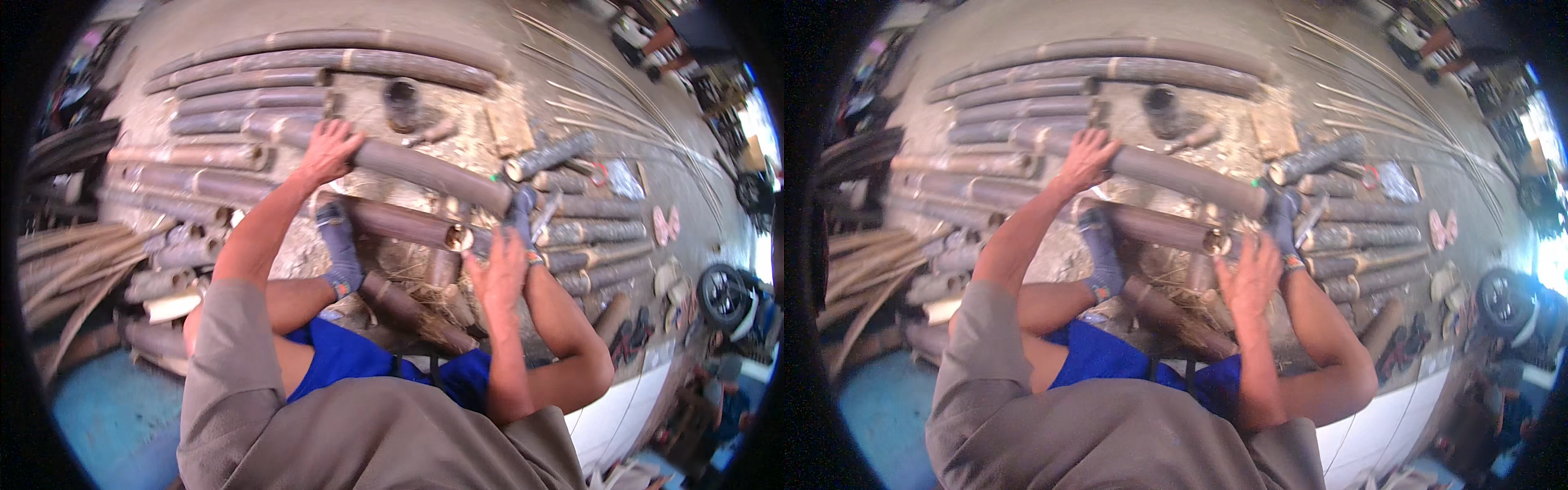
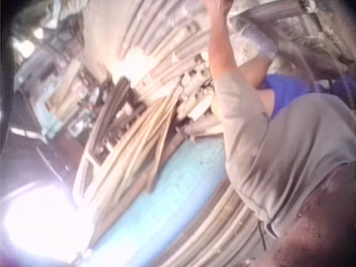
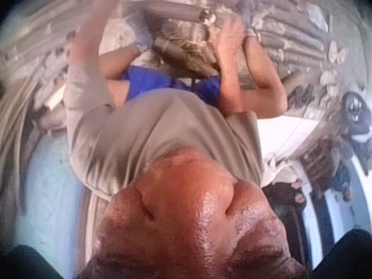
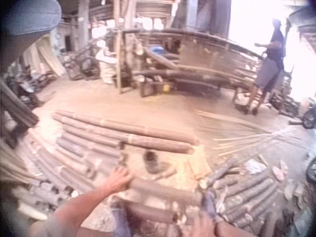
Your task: The person sits on the floor and uses a wooden mallet to repeatedly strike a small bamboo piece held inside a larger bamboo tube. The person adjusts the bamboo piece and continues striking it to shape or fit it.
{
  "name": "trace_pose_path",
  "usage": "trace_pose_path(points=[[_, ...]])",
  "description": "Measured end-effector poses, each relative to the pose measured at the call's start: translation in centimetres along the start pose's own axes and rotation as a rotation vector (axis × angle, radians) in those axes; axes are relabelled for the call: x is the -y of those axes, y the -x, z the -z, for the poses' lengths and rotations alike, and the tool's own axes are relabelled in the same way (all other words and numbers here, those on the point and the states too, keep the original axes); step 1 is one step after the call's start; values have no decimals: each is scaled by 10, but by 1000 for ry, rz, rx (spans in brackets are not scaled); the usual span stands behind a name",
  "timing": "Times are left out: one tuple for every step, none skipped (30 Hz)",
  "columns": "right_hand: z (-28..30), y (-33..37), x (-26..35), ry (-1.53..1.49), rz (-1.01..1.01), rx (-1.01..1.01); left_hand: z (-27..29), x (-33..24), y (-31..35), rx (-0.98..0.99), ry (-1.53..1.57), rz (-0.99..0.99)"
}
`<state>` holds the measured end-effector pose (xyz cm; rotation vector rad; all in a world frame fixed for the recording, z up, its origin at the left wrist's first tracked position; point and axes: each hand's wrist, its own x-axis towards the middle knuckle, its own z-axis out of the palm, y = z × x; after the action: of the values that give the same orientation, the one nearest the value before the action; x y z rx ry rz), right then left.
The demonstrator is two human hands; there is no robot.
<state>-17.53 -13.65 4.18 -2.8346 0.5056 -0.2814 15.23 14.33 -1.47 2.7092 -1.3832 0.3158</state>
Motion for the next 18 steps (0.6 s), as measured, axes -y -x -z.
trace_pose_path(points=[[23, -12, 9, 37, 48, -81, 21, -7, -10, -69, 25, -88], [39, -21, 17, 198, 135, -134, 35, -9, -15, -102, 48, -150], [54, -26, 24, 141, 81, 19, 46, -19, -22, -132, 46, -210], [69, -30, 32, 86, 28, 176, 56, -29, -28, -134, 78, -269], [78, -31, 34, 42, -36, 333, 64, -41, -35, -208, 49, -342], [80, -30, 30, -60, -69, 421, 68, -52, -42, -285, 33, -416], [82, -25, 28, -131, -111, 457, 73, -62, -49, -361, 18, -493], [88, -14, 22, -185, -181, 491, 76, -79, -58, -375, 32, -495], [90, 4, 14, -254, -255, 532, 83, -96, -61, -414, 127, -436], [90, 27, -1, -457, -306, 522, 86, -112, -66, -469, 222, -369], [100, 49, -5, -555, -349, 512, 85, -126, -66, -512, 312, -290], [114, 70, -4, -655, -384, 498, 79, -133, -62, -455, 401, -240], [130, 91, -3, -754, -420, 478, 65, -140, -58, -348, 454, -205], [143, 112, -3, -763, -567, 522, 42, -141, -50, -137, 510, -166], [159, 131, -3, -761, -626, 538, 20, -142, -39, 77, 558, -124], [175, 149, -3, -753, -693, 539, 7, -151, -34, 335, 511, -92], [186, 167, -5, -750, -752, 537, -3, -159, -29, 585, 445, -59], [189, 188, -7, -778, -743, 510, -27, -153, -11, 659, 439, -53]])
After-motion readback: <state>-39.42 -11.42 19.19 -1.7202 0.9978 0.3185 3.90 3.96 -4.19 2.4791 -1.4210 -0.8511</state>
